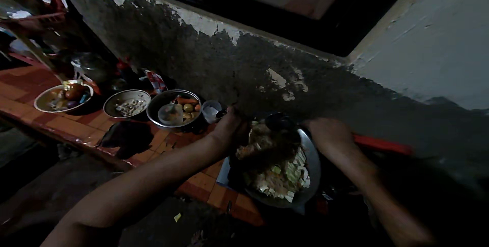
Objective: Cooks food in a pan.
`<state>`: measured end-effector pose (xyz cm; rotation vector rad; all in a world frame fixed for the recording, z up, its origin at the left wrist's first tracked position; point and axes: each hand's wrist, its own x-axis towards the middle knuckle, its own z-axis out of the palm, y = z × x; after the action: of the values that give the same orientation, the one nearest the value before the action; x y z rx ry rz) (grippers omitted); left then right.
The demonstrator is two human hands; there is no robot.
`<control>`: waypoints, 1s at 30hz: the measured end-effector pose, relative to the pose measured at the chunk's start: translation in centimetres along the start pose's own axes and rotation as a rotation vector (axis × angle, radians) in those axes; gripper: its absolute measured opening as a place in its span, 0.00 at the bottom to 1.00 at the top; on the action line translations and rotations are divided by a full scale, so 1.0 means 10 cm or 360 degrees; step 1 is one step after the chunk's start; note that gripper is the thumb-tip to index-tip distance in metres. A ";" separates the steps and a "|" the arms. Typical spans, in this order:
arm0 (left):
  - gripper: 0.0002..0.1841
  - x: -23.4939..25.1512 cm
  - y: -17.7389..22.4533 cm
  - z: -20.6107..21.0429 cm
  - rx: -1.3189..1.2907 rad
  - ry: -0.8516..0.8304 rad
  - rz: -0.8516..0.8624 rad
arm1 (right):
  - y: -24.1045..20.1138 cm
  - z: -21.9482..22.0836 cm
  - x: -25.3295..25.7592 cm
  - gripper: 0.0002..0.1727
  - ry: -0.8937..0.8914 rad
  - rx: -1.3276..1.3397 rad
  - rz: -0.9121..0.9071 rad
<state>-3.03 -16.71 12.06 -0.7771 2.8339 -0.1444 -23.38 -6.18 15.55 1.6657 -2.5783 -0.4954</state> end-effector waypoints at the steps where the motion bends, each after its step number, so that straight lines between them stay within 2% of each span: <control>1: 0.12 0.04 0.04 -0.01 -0.0018 -0.0061 -0.0009 | 0.07 0.13 0.06 0.11 -0.0038 0.0023 0.0032; 4: 0.12 0.23 0.11 0.11 -0.0127 -0.0142 0.0012 | 0.17 0.50 0.13 0.18 -0.0342 0.0116 0.0019; 10: 0.11 0.45 0.11 0.34 -0.0314 -0.0055 0.0210 | 0.41 0.94 0.18 0.20 -0.0808 0.0646 -0.0222; 13: 0.11 0.48 0.12 0.25 -0.0307 -0.0084 0.0202 | 0.59 0.95 0.25 0.21 -0.0960 0.0945 -0.0145; 16: 0.09 0.44 0.05 0.16 -0.0261 0.0090 0.0160 | 0.69 0.75 0.29 0.21 -0.1072 0.1184 -0.0044; 21: 0.07 0.38 -0.10 -0.13 -0.0138 0.0185 0.0046 | 0.73 0.39 0.50 0.19 -0.0951 0.1198 -0.0110; 25: 0.08 0.40 -0.22 -0.17 -0.0106 0.0167 -0.0041 | 0.70 0.52 0.99 0.17 -0.0747 0.0995 -0.0232; 27: 0.08 0.40 -0.24 -0.16 -0.0110 0.0116 -0.0088 | 0.53 0.56 1.12 0.16 -0.0649 0.0854 -0.0294; 30: 0.10 0.39 -0.23 -0.11 -0.0098 -0.0040 -0.0116 | 0.02 0.17 0.91 0.16 -0.0661 0.0404 -0.0285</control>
<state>-5.41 -20.61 12.79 -0.8889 2.7994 -0.0580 -27.74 -13.86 12.68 2.0869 -2.8938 -0.6012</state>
